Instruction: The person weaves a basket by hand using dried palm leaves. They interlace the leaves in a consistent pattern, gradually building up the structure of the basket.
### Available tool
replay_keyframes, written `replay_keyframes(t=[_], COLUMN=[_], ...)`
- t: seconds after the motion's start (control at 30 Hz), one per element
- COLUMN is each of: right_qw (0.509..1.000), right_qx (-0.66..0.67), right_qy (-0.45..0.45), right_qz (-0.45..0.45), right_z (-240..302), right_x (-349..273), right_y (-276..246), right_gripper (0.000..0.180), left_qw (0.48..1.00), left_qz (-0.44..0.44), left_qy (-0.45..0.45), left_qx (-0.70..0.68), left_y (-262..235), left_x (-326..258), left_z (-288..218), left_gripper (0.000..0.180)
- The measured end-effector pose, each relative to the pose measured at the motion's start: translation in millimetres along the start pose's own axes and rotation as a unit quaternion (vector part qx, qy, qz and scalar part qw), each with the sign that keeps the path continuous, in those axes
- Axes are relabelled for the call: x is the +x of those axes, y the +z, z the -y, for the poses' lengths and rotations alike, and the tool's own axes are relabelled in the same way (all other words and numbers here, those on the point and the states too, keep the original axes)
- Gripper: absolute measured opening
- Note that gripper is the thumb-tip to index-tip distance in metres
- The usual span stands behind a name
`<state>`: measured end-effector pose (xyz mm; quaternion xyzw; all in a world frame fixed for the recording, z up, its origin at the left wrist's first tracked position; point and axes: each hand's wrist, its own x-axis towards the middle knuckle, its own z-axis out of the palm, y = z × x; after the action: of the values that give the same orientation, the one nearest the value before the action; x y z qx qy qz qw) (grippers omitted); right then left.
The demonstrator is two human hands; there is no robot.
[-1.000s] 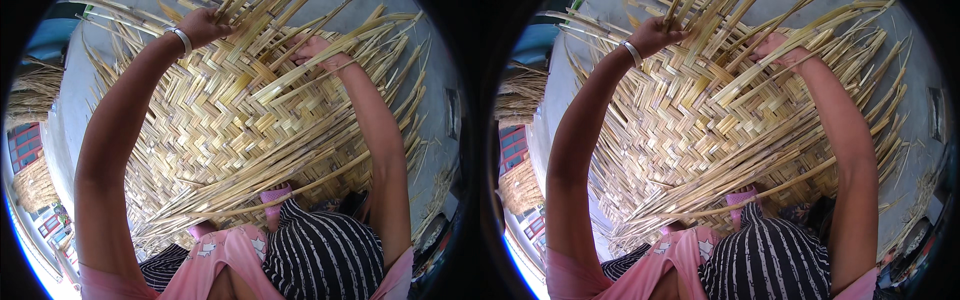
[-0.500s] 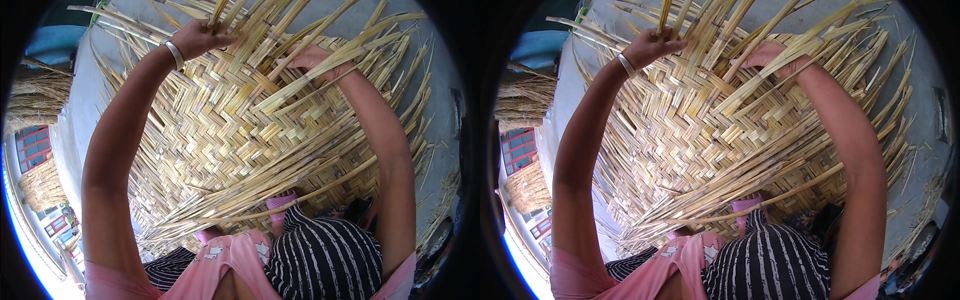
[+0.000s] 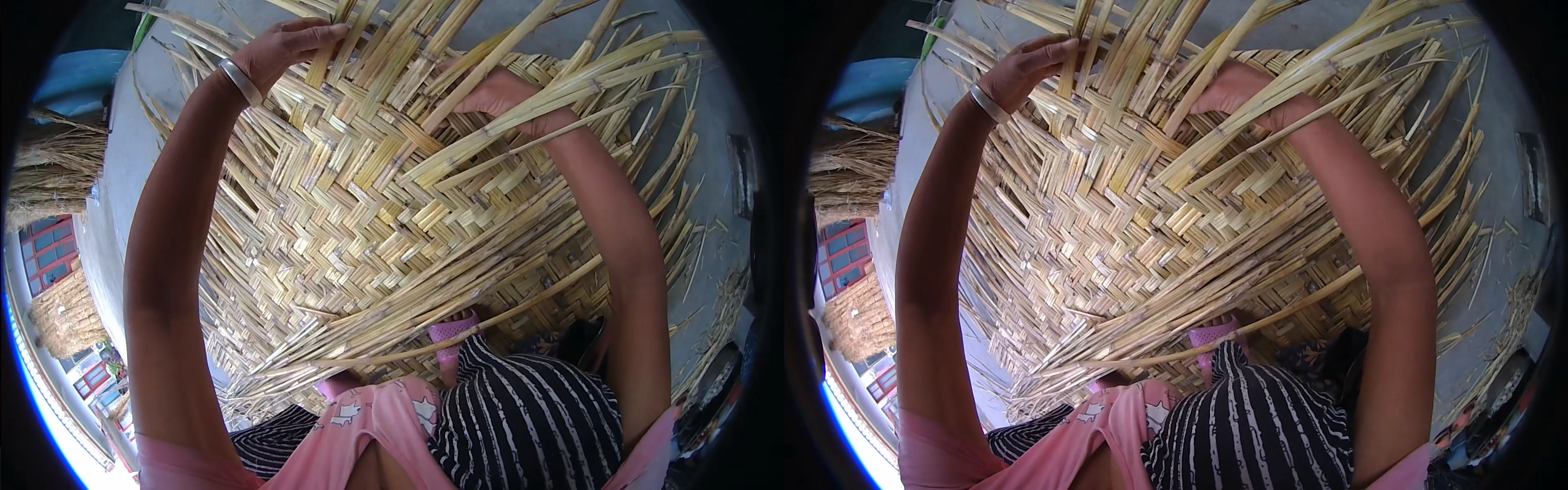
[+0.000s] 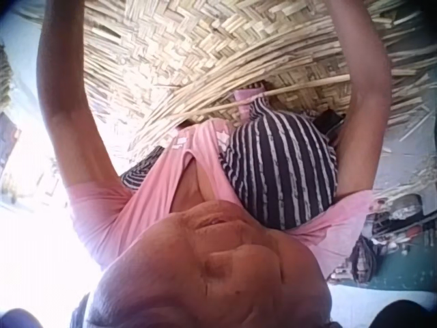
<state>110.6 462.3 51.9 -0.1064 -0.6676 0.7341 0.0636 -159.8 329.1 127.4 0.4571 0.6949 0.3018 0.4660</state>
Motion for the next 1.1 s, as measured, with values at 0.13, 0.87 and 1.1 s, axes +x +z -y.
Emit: replay_keyframes(t=[0.13, 0.87, 1.1], right_qw=[0.992, 0.975, 0.958], right_qx=[-0.103, -0.098, -0.058], right_qy=[0.067, 0.071, 0.096], right_qz=[0.012, -0.187, -0.265], right_z=[8.6, -1.1, -14.1], right_x=[1.2, -10.5, -3.8], right_y=[-2.5, 35.0, 30.8], right_gripper=[0.061, 0.013, 0.018], left_qw=[0.961, 0.913, 0.986], left_qz=[-0.121, 0.200, 0.098], left_qy=[-0.075, -0.142, -0.133], left_qx=[-0.237, -0.327, 0.000], left_y=[0.8, -6.3, 27.6], left_x=[28.6, 133.6, 106.2], left_z=[6.9, 5.4, -7.6], left_gripper=[0.045, 0.025, 0.039])
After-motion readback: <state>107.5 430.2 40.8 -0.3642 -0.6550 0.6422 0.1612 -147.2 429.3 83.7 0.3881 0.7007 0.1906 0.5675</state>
